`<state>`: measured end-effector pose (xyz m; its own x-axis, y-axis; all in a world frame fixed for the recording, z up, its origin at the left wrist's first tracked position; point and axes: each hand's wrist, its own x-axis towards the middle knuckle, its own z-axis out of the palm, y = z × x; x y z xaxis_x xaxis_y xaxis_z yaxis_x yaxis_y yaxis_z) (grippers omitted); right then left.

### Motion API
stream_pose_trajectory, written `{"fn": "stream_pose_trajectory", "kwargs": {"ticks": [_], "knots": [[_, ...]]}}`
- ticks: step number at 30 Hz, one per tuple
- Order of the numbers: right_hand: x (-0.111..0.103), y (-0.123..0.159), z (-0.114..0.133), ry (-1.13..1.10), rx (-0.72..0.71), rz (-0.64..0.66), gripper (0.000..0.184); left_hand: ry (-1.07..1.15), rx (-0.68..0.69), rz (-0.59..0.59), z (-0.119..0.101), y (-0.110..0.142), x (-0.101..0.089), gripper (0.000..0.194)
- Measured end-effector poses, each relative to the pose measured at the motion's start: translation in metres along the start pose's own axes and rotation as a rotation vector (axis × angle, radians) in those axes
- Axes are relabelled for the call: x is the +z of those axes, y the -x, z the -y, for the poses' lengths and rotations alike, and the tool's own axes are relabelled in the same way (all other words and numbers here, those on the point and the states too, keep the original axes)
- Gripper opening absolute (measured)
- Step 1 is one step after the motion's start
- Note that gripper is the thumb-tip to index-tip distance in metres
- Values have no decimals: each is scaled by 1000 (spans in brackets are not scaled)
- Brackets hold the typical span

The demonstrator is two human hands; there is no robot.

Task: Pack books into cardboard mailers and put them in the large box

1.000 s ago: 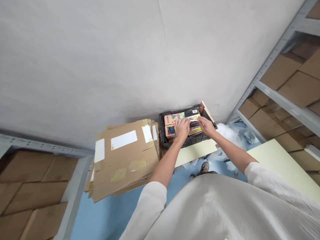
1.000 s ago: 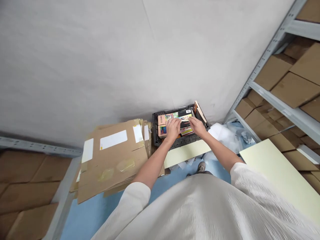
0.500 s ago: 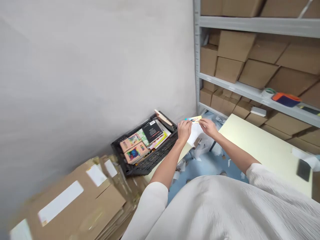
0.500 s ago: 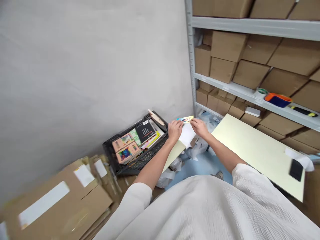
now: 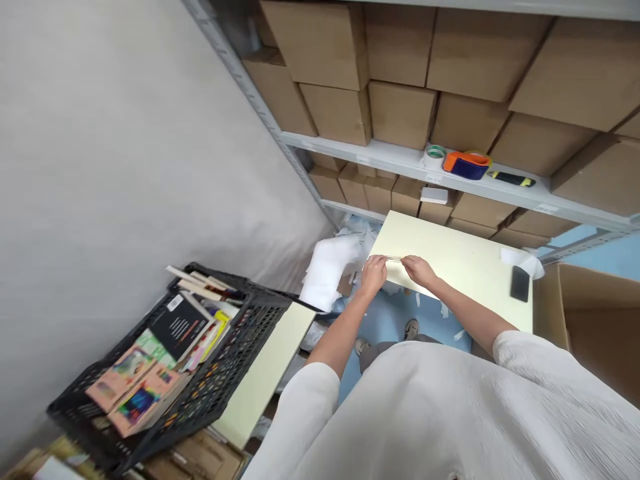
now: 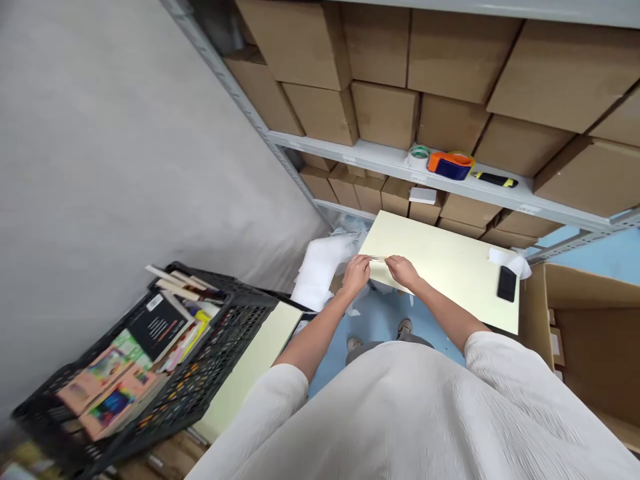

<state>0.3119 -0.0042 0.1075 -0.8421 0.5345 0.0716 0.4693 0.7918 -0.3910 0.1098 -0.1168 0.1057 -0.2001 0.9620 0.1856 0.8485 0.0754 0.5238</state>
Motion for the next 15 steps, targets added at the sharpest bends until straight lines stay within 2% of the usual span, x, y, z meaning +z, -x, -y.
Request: {"fn": "stream_pose_trajectory", "kwargs": {"ticks": [4,8,12,15], "knots": [[3,23,-39,-13,167,64,38,78,77,132,-11,-25,43,49],[9,35,-66,-48,295,43,40,133,144,248,-13,-47,74,63],[14,35,-78,-81,407,22,44,85,184,398,-6,-69,90,68],[18,27,-78,-94,490,106,43,-5,169,519,6,-86,94,71]]}}
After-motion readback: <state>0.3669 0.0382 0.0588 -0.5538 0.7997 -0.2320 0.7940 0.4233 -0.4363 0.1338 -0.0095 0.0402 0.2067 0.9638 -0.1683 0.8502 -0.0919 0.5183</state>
